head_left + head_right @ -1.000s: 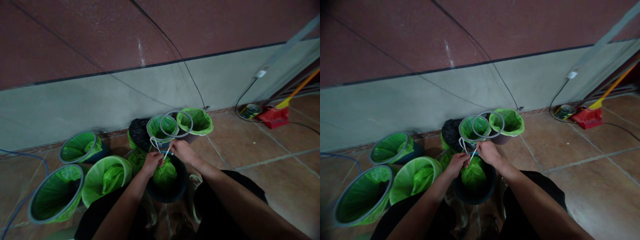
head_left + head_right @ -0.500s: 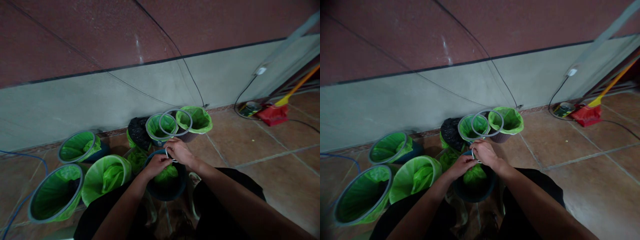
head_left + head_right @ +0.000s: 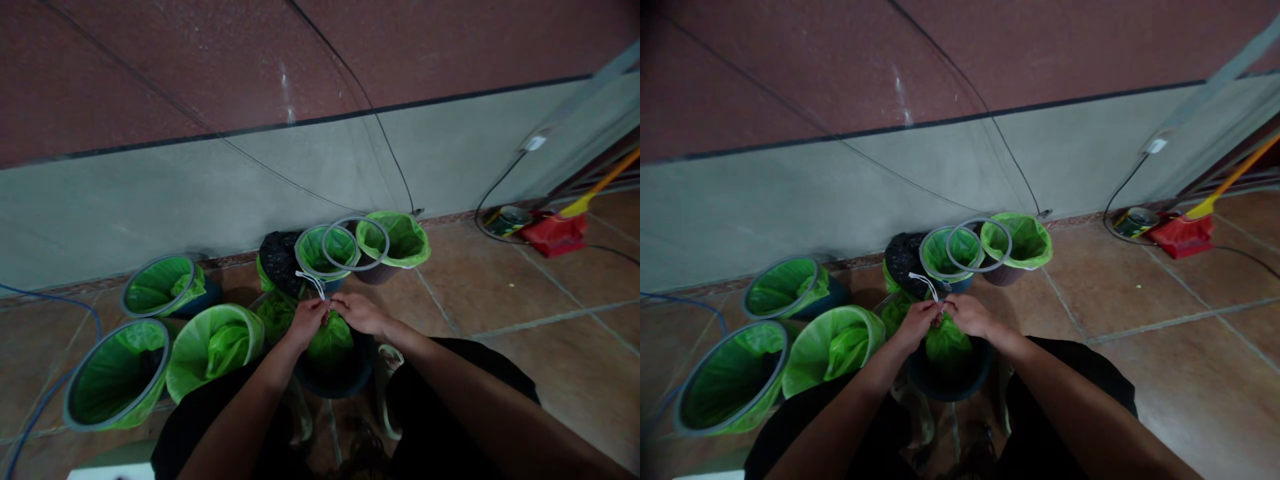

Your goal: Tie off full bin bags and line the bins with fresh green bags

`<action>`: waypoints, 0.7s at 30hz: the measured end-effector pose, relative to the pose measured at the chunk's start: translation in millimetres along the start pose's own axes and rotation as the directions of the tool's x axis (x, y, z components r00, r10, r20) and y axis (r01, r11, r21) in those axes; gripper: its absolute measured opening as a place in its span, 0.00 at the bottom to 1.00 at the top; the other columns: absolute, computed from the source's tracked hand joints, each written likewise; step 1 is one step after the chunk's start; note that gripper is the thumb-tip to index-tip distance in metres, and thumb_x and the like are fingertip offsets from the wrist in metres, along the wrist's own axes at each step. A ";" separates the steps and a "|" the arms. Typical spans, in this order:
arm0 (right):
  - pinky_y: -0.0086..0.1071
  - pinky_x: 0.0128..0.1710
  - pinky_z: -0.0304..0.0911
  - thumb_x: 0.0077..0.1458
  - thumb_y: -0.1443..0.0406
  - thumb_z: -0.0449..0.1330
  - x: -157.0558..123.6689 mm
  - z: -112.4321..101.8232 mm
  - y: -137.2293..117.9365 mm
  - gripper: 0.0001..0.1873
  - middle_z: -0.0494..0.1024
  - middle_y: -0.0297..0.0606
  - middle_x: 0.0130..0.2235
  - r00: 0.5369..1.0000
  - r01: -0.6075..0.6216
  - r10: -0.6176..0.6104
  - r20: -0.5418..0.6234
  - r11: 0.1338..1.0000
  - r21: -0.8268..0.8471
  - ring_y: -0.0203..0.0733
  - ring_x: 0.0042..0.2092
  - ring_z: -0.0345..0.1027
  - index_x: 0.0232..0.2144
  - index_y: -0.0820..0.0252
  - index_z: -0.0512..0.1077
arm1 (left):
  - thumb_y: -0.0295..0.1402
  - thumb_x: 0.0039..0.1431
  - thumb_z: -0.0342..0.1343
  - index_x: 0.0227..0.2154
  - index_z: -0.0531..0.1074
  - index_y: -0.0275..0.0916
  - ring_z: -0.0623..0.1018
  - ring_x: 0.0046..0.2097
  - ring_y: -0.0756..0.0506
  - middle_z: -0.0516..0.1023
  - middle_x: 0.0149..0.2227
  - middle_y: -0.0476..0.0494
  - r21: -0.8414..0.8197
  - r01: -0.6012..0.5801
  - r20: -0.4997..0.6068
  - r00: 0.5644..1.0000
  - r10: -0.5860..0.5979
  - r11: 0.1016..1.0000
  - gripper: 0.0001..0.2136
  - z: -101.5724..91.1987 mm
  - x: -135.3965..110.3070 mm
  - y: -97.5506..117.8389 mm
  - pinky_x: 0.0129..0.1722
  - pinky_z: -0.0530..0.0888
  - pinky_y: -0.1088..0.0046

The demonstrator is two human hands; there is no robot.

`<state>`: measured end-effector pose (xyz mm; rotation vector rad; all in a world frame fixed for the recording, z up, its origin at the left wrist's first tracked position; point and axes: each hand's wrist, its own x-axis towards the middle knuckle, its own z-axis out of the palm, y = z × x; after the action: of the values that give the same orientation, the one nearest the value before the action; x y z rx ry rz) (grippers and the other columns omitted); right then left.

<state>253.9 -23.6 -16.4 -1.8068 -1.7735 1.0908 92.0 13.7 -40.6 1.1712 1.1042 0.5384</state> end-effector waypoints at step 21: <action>0.27 0.27 0.51 0.54 0.65 0.54 2.6 0.9 6.9 0.11 0.69 0.30 0.23 0.999 -0.030 0.023 0.032 0.971 0.237 0.31 0.25 0.56 0.26 0.61 0.74 | 0.41 0.54 0.60 0.27 0.69 0.39 0.72 0.20 0.51 0.73 0.19 0.52 0.027 -0.090 0.023 0.996 0.090 0.996 0.11 3.7 -4.8 9.2 0.23 0.68 0.76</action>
<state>257.6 -22.2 -22.7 -1.6822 -1.5617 1.2860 95.1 11.3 -30.3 1.2530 1.0473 0.5798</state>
